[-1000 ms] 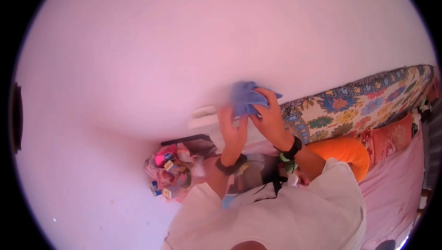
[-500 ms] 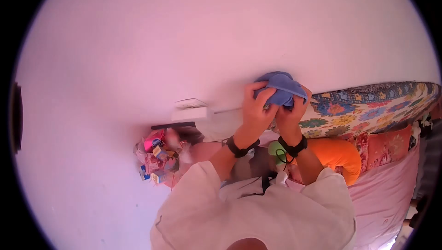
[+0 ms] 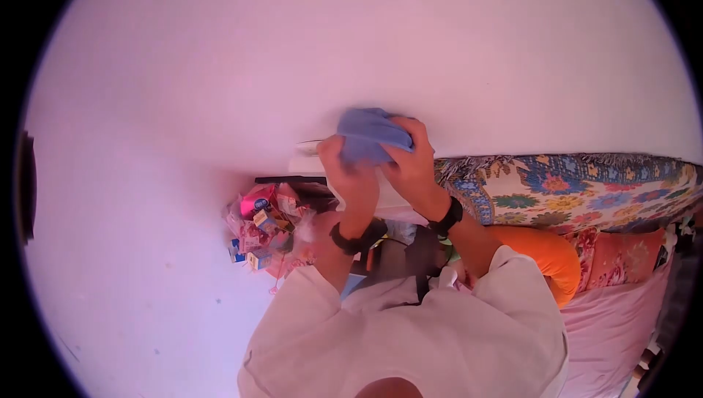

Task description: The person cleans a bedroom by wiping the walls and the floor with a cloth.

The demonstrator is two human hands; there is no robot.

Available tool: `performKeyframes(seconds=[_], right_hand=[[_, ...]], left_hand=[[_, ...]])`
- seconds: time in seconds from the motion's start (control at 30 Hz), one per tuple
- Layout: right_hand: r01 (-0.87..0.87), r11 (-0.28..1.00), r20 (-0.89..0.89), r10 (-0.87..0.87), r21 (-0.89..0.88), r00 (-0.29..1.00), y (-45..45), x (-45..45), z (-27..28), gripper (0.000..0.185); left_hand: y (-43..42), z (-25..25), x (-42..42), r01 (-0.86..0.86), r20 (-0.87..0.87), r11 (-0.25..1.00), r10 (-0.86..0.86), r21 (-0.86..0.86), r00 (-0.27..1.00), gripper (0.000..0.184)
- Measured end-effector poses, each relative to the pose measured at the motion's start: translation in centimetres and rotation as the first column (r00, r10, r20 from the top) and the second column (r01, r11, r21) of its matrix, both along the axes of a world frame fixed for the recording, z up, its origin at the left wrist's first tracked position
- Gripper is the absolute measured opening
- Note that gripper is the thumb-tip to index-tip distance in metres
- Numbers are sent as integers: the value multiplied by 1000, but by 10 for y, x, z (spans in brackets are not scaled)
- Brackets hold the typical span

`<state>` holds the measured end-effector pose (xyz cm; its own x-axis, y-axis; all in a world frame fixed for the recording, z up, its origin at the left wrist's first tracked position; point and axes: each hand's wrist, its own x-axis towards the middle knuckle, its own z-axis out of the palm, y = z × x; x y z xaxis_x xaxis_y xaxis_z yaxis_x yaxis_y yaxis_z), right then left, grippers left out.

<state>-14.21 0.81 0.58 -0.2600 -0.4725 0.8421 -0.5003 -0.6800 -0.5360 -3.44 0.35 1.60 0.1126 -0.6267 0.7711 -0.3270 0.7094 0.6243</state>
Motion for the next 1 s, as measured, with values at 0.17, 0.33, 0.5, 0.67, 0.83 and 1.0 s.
performKeyframes(seconds=[0.17, 0.33, 0.5, 0.67, 0.83, 1.0], right_hand=[[158, 987, 24, -157, -28, 987, 11, -38, 53, 31], [304, 949, 285, -269, -87, 920, 19, -80, 37, 41], [392, 915, 194, -404, 99, 894, 37, -89, -25, 35], [384, 901, -105, -370, 203, 923, 45, -58, -66, 41], [286, 870, -247, -197, 403, 949, 45, -24, -80, 42], [249, 741, -314, -54, 623, 948, 42, 6, -78, 42]], left_hand=[[-6, 54, -34, 75, 91, 988, -63, -132, 994, 45], [2, 68, -92, 283, 102, 952, -272, -115, 957, 46], [8, 4, -101, 368, 79, 930, -367, -8, 927, 45], [7, -76, -66, 278, -48, 954, -274, 116, 961, 39], [10, -125, -29, 263, -254, 905, -182, 335, 950, 31], [18, -132, 4, 226, -304, 760, -39, 610, 952, 25]])
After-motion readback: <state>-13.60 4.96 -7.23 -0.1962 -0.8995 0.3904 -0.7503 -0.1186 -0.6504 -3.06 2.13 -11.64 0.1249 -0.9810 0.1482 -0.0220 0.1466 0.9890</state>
